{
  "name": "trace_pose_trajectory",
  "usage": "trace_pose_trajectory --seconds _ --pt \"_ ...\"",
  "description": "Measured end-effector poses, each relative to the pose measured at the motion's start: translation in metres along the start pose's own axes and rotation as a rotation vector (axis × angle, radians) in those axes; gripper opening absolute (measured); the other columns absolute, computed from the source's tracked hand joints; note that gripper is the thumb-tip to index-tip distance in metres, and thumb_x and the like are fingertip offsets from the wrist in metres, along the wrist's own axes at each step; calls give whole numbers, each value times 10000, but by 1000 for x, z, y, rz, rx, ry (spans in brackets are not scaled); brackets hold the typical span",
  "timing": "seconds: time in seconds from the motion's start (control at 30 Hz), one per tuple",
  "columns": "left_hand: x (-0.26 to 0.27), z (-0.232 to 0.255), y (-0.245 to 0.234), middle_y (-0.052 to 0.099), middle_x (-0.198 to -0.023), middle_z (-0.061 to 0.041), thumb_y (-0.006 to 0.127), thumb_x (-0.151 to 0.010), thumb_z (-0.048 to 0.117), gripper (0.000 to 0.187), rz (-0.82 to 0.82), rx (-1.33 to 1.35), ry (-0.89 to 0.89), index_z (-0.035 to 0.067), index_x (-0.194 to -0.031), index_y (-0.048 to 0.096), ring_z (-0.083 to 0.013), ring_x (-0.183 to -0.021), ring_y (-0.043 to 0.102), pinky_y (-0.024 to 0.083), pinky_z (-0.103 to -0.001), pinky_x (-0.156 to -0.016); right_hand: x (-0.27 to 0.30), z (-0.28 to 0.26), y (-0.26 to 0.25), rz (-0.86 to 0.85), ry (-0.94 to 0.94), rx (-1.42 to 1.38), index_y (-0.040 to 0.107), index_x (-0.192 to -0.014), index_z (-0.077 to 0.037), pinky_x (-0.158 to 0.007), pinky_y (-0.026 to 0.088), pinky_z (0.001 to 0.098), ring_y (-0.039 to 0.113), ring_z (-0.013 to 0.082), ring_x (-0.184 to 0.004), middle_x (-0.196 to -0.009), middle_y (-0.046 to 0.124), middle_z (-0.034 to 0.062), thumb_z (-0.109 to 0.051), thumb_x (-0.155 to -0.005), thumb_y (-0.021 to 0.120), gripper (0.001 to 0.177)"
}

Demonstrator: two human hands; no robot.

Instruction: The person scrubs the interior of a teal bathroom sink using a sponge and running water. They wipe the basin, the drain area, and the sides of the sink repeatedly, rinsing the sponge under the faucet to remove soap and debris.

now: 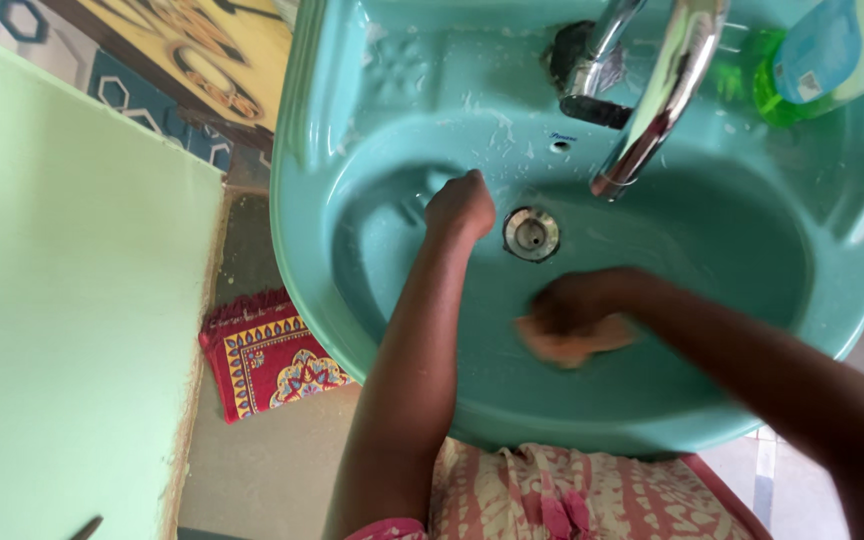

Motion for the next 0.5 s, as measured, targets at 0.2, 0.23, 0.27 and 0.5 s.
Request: trace_pose_trajectory --seconds 0.2,0.23,0.27,0.5 --pt "3 5 9 686 -1279 -173 534 -927 89 327 1 -4 53 76 -1238 635 -366 -1190 657 556 -496 -966 48 40 -71 332 546 357 714 -1048 -64 -814 567 401 705 263 -954 -1061 728 124 -229 -945 641 207" --pt "3 4 9 687 -1277 -167 540 -914 77 339 3 -4 53 80 -1240 631 -363 -1188 657 558 -494 -960 39 34 -75 376 539 461 721 -1048 -62 -813 571 402 711 266 -956 -1064 732 128 -229 -954 636 210" --pt "3 4 9 687 -1274 -162 546 -900 65 352 5 -3 52 83 -1242 628 -359 -1186 656 559 -492 -954 30 27 -74 401 538 542 729 -1048 -59 -811 576 403 716 269 -958 -1067 736 133 -229 -962 632 214" --pt "10 7 -3 686 -1283 -171 557 -918 74 313 -24 -13 21 74 -1214 657 -353 -1183 668 574 -475 -948 21 -1 -56 289 557 734 781 -1046 -40 -801 606 411 756 289 -971 -1088 763 164 -231 -1021 601 263"
Point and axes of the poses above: each hand's wrist, its own x-axis away from the middle knuckle, its own y-axis out of the palm, z = x × y, the point moved 1 cm from there along -x, towards the middle knuckle
